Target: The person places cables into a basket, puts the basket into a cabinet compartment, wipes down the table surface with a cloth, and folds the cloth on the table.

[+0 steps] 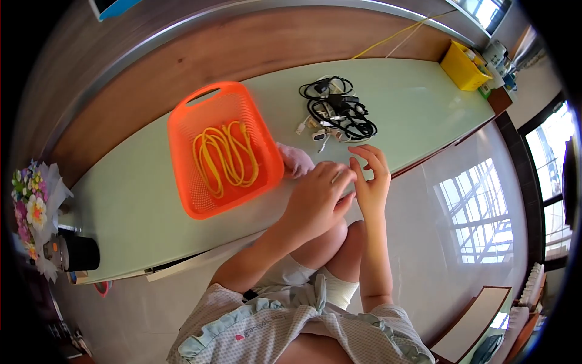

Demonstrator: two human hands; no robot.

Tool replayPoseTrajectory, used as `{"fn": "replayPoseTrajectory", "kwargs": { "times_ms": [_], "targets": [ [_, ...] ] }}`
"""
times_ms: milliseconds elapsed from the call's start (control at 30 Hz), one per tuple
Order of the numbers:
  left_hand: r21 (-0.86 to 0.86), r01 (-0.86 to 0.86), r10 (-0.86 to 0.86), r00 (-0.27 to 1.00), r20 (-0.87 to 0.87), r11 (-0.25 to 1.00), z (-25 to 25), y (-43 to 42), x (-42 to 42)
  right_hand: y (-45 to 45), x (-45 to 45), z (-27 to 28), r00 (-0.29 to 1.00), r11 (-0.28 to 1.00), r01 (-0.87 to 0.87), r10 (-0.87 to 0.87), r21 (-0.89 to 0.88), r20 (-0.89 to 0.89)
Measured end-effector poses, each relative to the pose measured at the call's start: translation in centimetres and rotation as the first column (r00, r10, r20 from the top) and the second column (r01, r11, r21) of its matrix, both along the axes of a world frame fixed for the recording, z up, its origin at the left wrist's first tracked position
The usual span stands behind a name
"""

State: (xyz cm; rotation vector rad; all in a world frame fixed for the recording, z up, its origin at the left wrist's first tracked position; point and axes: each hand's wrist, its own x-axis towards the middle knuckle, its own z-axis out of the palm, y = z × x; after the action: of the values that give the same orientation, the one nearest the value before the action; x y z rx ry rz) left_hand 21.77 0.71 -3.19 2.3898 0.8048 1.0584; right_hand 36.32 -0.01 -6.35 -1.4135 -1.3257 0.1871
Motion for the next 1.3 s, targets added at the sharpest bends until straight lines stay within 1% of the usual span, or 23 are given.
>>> {"fn": "replayPoseTrajectory", "kwargs": {
  "times_ms": [33,67,100,200,267,333,367,400,467,533,600,633,700,733,800,933,1000,1033,1133,1233,1300],
  "targets": [
    [0.022,-0.004,0.003,1.000,0.020,1.000,-0.8,0.8,0.8,0.3,0.7,-0.4,0.998,0.999,0.040,-0.041,0.017,0.043],
    [0.002,-0.019,0.019,1.000,0.025,1.000,-1.2,1.5,1.4,0.6,1.2,-0.6,0.993,0.996,0.079,-0.081,0.035,0.086],
    [-0.018,-0.035,0.035,0.999,0.030,0.999,-1.6,2.1,1.9,0.8,1.6,-0.5,0.990,0.995,0.096,-0.095,0.000,0.109],
    [-0.056,-0.105,0.107,0.994,0.030,0.993,-3.4,4.0,3.1,2.4,3.0,-1.4,0.924,0.990,0.133,-0.137,0.036,0.358],
    [-0.052,-0.171,0.173,0.984,0.042,0.984,-4.6,5.4,3.6,3.5,3.2,-1.7,0.891,0.995,0.099,-0.097,0.020,0.444],
    [-0.052,-0.202,0.204,0.978,0.035,0.978,-4.9,6.6,3.7,5.0,3.2,-2.0,0.848,0.999,0.050,-0.048,0.010,0.528],
    [-0.064,-0.219,0.221,0.974,0.039,0.974,-4.9,6.9,3.7,5.5,3.1,-2.0,0.855,1.000,0.023,-0.018,-0.004,0.518],
    [-0.077,-0.235,0.239,0.970,0.044,0.969,-4.9,7.2,3.6,5.9,3.0,-2.0,0.823,0.998,0.055,-0.041,-0.008,0.567],
    [-0.058,-0.250,0.250,0.968,-0.002,0.967,-5.3,7.4,3.7,6.6,2.8,-2.2,0.748,0.993,0.118,-0.082,-0.011,0.659],
    [-0.033,-0.250,0.249,0.968,-0.021,0.968,-5.3,7.2,3.8,7.3,2.8,-2.4,0.778,0.996,0.066,-0.009,-0.067,0.628],
    [-0.062,-0.235,0.233,0.972,-0.027,0.970,-5.6,7.3,3.8,7.8,2.9,-2.3,0.801,0.995,0.019,0.045,-0.101,0.597],
    [-0.076,-0.227,0.225,0.974,-0.030,0.971,-5.7,7.3,3.8,7.9,2.9,-2.4,0.800,0.997,0.015,0.036,-0.080,0.599],
    [-0.059,-0.205,0.207,0.978,0.033,0.977,-6.1,7.5,3.8,8.3,2.8,-2.4,0.797,0.999,0.006,0.017,-0.036,0.603],
    [-0.050,-0.194,0.197,0.978,0.065,0.980,-6.1,7.6,3.7,8.5,2.8,-2.4,0.816,0.998,-0.007,0.040,-0.059,0.576],
    [-0.105,-0.147,0.157,0.983,0.093,0.984,-5.9,7.6,3.6,8.9,3.2,-2.2,0.851,0.994,-0.034,0.081,-0.100,0.519],
    [-0.195,-0.067,0.101,0.980,0.171,0.978,-5.9,7.4,3.6,8.8,4.1,-1.8,0.871,0.990,-0.024,0.088,-0.136,0.484],
    [-0.193,-0.050,0.085,0.981,0.173,0.980,-6.0,7.6,3.5,8.4,4.3,-1.3,0.894,0.988,-0.004,0.073,-0.154,0.443],
    [-0.191,-0.041,0.075,0.982,0.175,0.981,-6.1,7.7,3.5,8.5,4.6,-1.4,0.891,0.998,-0.022,0.049,-0.065,0.451],
    [-0.122,-0.077,0.101,0.974,0.204,0.990,-6.5,7.8,3.8,8.0,4.5,-1.2,0.956,0.995,0.045,-0.018,-0.086,0.293],
    [-0.119,-0.085,0.103,0.982,0.158,0.989,-6.8,7.9,3.7,7.9,4.8,-0.6,0.975,0.993,0.077,-0.095,0.092,0.203],
    [-0.100,-0.067,0.081,0.985,0.153,0.993,-7.0,8.0,3.6,7.9,5.0,0.1,0.988,0.990,0.111,-0.119,0.087,0.097]
  ]
}}
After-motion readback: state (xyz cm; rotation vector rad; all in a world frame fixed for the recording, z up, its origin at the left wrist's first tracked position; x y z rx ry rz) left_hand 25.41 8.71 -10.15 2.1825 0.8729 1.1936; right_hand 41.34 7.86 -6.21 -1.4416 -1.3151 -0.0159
